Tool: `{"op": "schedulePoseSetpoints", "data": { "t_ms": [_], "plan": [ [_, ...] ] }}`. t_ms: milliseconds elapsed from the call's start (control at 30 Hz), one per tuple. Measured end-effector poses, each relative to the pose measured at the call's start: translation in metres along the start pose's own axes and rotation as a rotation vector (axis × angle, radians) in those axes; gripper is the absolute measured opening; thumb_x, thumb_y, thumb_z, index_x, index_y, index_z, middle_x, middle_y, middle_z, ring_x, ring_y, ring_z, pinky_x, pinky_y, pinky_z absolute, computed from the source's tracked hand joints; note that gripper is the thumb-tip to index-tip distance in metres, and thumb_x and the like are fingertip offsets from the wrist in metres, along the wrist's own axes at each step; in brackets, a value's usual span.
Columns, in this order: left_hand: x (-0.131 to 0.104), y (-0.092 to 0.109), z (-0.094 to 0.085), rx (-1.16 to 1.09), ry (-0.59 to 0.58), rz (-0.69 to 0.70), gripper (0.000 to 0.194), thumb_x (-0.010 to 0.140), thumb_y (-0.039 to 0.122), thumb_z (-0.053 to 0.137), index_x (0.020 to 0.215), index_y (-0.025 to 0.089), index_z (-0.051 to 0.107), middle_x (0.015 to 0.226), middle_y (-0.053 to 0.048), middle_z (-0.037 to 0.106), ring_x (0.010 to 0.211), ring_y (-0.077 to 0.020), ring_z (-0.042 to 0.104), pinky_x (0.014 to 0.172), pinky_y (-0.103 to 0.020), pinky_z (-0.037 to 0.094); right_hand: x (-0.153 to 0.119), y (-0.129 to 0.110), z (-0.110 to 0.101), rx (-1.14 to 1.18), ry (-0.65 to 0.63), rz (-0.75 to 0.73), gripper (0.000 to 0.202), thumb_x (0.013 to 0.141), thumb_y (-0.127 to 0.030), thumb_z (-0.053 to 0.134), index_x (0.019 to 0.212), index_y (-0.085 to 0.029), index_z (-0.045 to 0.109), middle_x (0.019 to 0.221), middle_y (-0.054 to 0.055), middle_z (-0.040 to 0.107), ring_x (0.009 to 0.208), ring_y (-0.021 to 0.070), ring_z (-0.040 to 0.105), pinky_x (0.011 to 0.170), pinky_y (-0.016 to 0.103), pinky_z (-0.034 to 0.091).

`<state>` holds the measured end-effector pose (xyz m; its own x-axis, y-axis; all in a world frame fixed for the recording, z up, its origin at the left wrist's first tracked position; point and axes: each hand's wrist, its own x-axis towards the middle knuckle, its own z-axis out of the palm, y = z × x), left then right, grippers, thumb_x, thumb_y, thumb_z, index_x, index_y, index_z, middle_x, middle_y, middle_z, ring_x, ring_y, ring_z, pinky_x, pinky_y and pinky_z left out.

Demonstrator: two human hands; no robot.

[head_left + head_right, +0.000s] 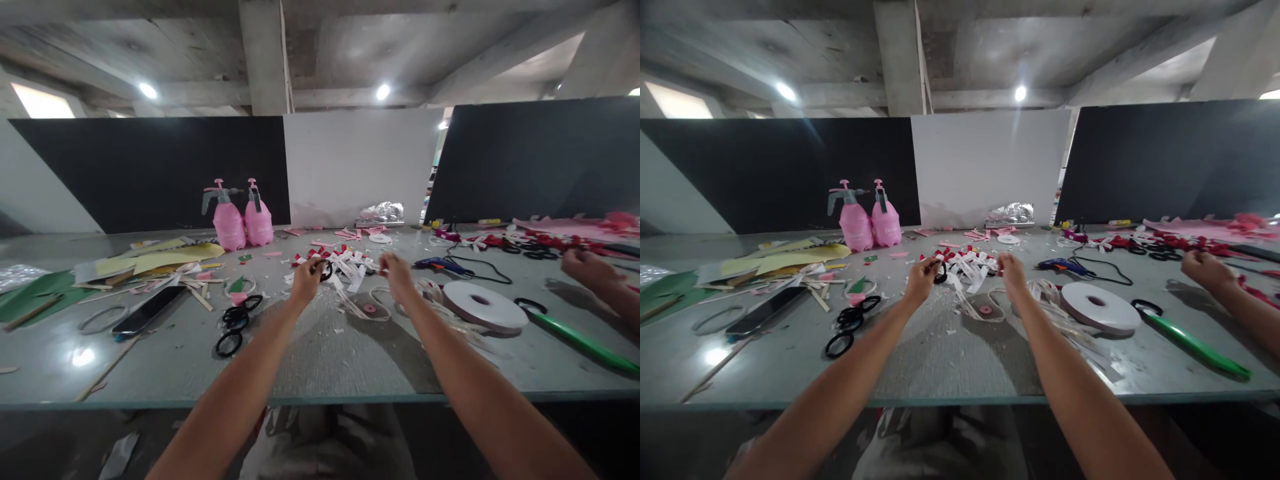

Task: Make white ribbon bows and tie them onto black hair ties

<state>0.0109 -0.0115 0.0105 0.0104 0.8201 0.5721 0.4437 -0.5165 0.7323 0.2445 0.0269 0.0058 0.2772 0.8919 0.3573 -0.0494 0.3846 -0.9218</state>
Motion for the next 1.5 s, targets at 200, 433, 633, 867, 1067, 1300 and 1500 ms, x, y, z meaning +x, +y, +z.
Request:
{"op": "schedulePoseSetpoints", "data": {
  "t_ms": [200, 433, 633, 867, 1067, 1300, 1500],
  "plan": [
    [-0.008, 0.002, 0.013, 0.025, 0.002, -0.008, 0.026, 0.083, 0.033, 0.054, 0.095, 0.016, 0.069, 0.074, 0.000, 0.065, 0.058, -0.0097, 0.048, 0.058, -0.022, 0.037, -0.037, 0.000, 0.055, -0.101, -0.453, -0.124, 0.039, 0.076, -0.057, 0.055, 0.078, -0.018, 0.062, 0.068, 0.001, 0.059, 0.064, 0.0139, 0.053, 0.058, 0.025, 0.042],
    [-0.010, 0.002, 0.008, 0.140, 0.030, 0.090, 0.024, 0.083, 0.030, 0.056, 0.099, 0.018, 0.068, 0.089, -0.003, 0.064, 0.069, -0.0113, 0.052, 0.068, -0.024, 0.043, -0.047, -0.003, 0.054, -0.081, -0.554, -0.094, 0.032, 0.070, -0.049, 0.065, 0.072, -0.017, 0.060, 0.064, 0.000, 0.060, 0.061, 0.0127, 0.053, 0.060, 0.025, 0.041],
    [-0.010, 0.010, 0.000, 0.147, 0.047, 0.206, 0.025, 0.081, 0.029, 0.060, 0.104, 0.020, 0.063, 0.097, -0.005, 0.064, 0.083, -0.0149, 0.058, 0.080, -0.027, 0.045, -0.047, -0.002, 0.055, -0.109, -0.493, -0.106, 0.029, 0.070, -0.046, 0.066, 0.071, -0.018, 0.058, 0.058, -0.003, 0.055, 0.054, 0.0104, 0.047, 0.053, 0.023, 0.035],
    [-0.007, 0.001, -0.002, 0.108, -0.076, 0.178, 0.024, 0.084, 0.038, 0.058, 0.091, 0.017, 0.068, 0.090, -0.004, 0.069, 0.076, -0.0138, 0.060, 0.074, -0.025, 0.044, -0.051, -0.010, 0.050, -0.082, -0.608, -0.106, 0.023, 0.070, -0.038, 0.065, 0.079, -0.017, 0.062, 0.062, -0.002, 0.060, 0.054, 0.0100, 0.051, 0.054, 0.023, 0.040],
    [-0.006, 0.000, -0.005, 0.187, -0.150, 0.183, 0.026, 0.087, 0.037, 0.053, 0.093, 0.018, 0.069, 0.089, -0.003, 0.069, 0.076, -0.0137, 0.059, 0.071, -0.024, 0.042, -0.050, -0.007, 0.047, -0.067, -0.623, -0.032, 0.021, 0.070, -0.037, 0.065, 0.075, -0.017, 0.063, 0.059, -0.001, 0.062, 0.051, 0.0104, 0.053, 0.051, 0.022, 0.041],
    [-0.007, 0.009, -0.009, 0.425, -0.178, 0.285, 0.016, 0.080, 0.022, 0.056, 0.091, 0.020, 0.068, 0.088, -0.003, 0.069, 0.079, -0.0155, 0.059, 0.075, -0.027, 0.039, -0.053, -0.002, 0.051, -0.107, -0.643, -0.017, 0.025, 0.070, -0.042, 0.066, 0.070, -0.016, 0.064, 0.058, 0.000, 0.063, 0.050, 0.0099, 0.052, 0.049, 0.021, 0.040],
    [-0.005, 0.005, -0.009, 0.486, -0.126, 0.298, 0.013, 0.078, 0.021, 0.058, 0.086, 0.022, 0.069, 0.089, -0.002, 0.070, 0.084, -0.0167, 0.061, 0.082, -0.030, 0.034, -0.053, 0.000, 0.053, -0.205, -0.597, -0.088, 0.022, 0.072, -0.039, 0.063, 0.070, -0.016, 0.063, 0.055, -0.002, 0.059, 0.049, 0.0092, 0.048, 0.049, 0.021, 0.036]
  ]
}}
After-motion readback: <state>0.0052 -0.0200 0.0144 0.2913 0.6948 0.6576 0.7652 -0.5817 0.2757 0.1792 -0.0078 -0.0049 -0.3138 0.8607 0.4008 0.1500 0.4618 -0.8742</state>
